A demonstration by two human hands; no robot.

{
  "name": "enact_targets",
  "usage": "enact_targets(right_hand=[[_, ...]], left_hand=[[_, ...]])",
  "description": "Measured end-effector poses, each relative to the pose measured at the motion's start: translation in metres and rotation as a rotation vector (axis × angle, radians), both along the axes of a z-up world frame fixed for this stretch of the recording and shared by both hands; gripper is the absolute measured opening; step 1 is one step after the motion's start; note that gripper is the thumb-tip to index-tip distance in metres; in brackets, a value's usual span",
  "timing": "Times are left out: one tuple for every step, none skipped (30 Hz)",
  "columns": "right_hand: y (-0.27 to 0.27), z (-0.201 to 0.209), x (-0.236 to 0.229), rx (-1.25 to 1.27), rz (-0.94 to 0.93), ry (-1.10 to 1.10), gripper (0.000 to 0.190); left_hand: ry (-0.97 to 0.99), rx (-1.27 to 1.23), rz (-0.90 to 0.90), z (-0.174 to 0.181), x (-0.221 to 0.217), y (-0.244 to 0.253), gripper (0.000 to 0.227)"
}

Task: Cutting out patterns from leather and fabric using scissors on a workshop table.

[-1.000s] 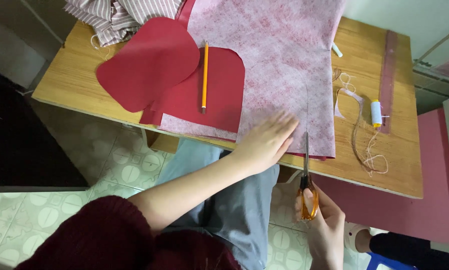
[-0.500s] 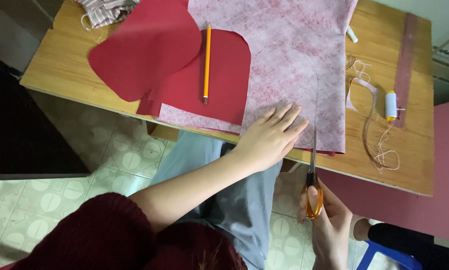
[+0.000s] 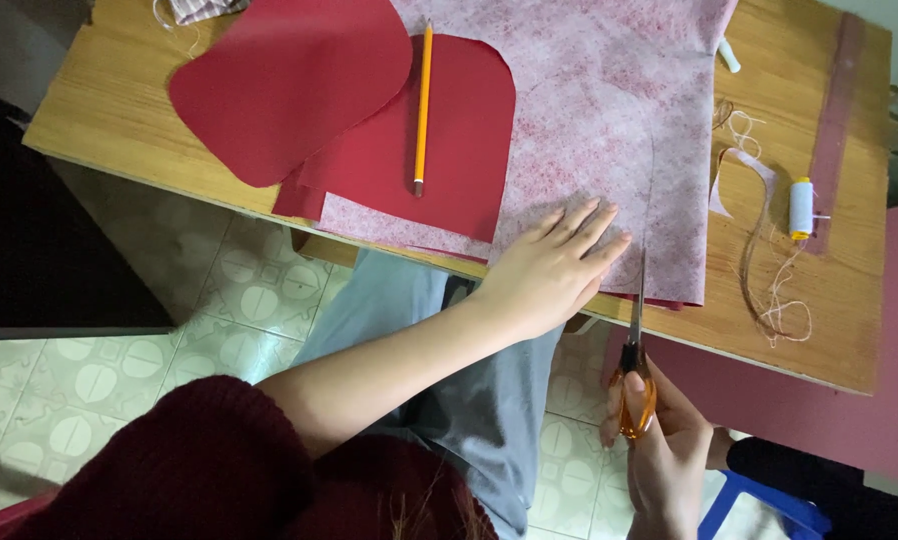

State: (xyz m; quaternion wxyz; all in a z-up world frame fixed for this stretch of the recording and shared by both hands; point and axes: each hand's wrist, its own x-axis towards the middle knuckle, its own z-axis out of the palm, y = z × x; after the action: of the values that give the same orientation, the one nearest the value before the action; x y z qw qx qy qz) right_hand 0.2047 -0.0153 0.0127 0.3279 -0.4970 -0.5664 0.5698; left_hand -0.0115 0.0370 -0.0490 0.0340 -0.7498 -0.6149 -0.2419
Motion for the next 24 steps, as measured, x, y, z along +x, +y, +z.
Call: enact_targets(right_hand=[[0.001, -0.002, 0.000, -0.016, -0.020, 0.015, 0.033], [0.002, -0.004, 0.001, -0.032, -0.041, 0.030, 0.035], [0.004, -0.007, 0.001, -0.033, -0.040, 0.027, 0.035], [0.006, -0.010, 0.001, -0.022, -0.034, 0.049, 0.035], [0.009, -0.012, 0.002, -0.010, -0.028, 0.072, 0.035], [0.011, -0.013, 0.001, -0.010, -0.026, 0.068, 0.035], [0.012, -0.014, 0.001, 0.001, -0.021, 0.087, 0.034], [0.014, -0.015, 0.001, 0.012, -0.015, 0.106, 0.033], [0.014, -0.012, -0.001, 0.010, -0.013, 0.103, 0.033], [0.015, -0.008, -0.002, -0.008, -0.025, 0.068, 0.034], [0.015, -0.004, -0.003, -0.025, -0.037, 0.032, 0.034], [0.017, -0.009, -0.001, -0.028, -0.036, 0.029, 0.034], [0.020, -0.014, 0.002, -0.042, -0.051, 0.049, 0.030], [0.022, -0.018, 0.005, -0.055, -0.067, 0.070, 0.032], [0.023, -0.019, 0.007, -0.057, -0.067, 0.067, 0.032], [0.024, -0.019, 0.008, -0.055, -0.064, 0.064, 0.029], [0.026, -0.019, 0.009, -0.053, -0.061, 0.062, 0.026], [0.026, -0.020, 0.007, -0.055, -0.059, 0.059, 0.026], [0.025, -0.021, 0.006, -0.050, -0.085, 0.055, 0.027], [0.025, -0.022, 0.005, -0.045, -0.111, 0.051, 0.028], [0.025, -0.021, 0.005, -0.047, -0.110, 0.047, 0.028], [0.025, -0.020, 0.004, -0.050, -0.119, 0.038, 0.029], [0.024, -0.019, 0.004, -0.053, -0.127, 0.031, 0.030], [0.023, -0.019, 0.004, -0.055, -0.126, 0.028, 0.030]], left_hand=[[-0.002, 0.003, 0.001, 0.000, 0.000, 0.000, 0.050], [-0.004, 0.006, 0.001, -0.001, 0.000, 0.000, 0.050], [-0.007, 0.005, 0.002, 0.000, 0.000, -0.001, 0.050], [-0.008, 0.010, 0.003, 0.001, 0.000, -0.001, 0.050], [-0.009, 0.016, 0.005, 0.002, -0.001, -0.001, 0.049], [-0.013, 0.016, 0.006, 0.002, -0.001, -0.001, 0.049], [-0.019, 0.037, 0.009, 0.001, -0.001, -0.001, 0.048], [-0.025, 0.057, 0.012, 0.001, -0.001, -0.001, 0.048], [-0.027, 0.054, 0.014, 0.000, -0.001, -0.001, 0.048], [-0.020, 0.036, 0.006, 0.000, -0.001, 0.000, 0.049], [-0.014, 0.018, -0.003, -0.001, -0.001, 0.000, 0.050], [-0.017, 0.015, -0.002, -0.001, -0.001, -0.001, 0.050], [-0.011, 0.029, 0.002, -0.001, -0.001, 0.000, 0.050], [-0.005, 0.042, 0.005, -0.001, -0.001, 0.000, 0.049], [-0.009, 0.040, 0.006, -0.002, -0.001, 0.000, 0.049], [-0.012, 0.046, 0.006, -0.003, 0.000, -0.001, 0.048], [-0.015, 0.052, 0.007, -0.004, 0.000, 0.000, 0.047], [-0.018, 0.050, 0.010, -0.003, -0.001, 0.000, 0.047], [-0.012, 0.061, 0.014, -0.002, -0.001, -0.001, 0.047], [-0.006, 0.071, 0.019, -0.001, -0.001, -0.001, 0.047], [-0.010, 0.069, 0.020, 0.000, -0.001, -0.001, 0.047], [0.011, 0.043, 0.018, 0.001, -0.002, -0.001, 0.049], [0.033, 0.016, 0.016, 0.002, -0.002, -0.001, 0.050], [0.030, 0.014, 0.017, 0.001, -0.001, -0.001, 0.050]])
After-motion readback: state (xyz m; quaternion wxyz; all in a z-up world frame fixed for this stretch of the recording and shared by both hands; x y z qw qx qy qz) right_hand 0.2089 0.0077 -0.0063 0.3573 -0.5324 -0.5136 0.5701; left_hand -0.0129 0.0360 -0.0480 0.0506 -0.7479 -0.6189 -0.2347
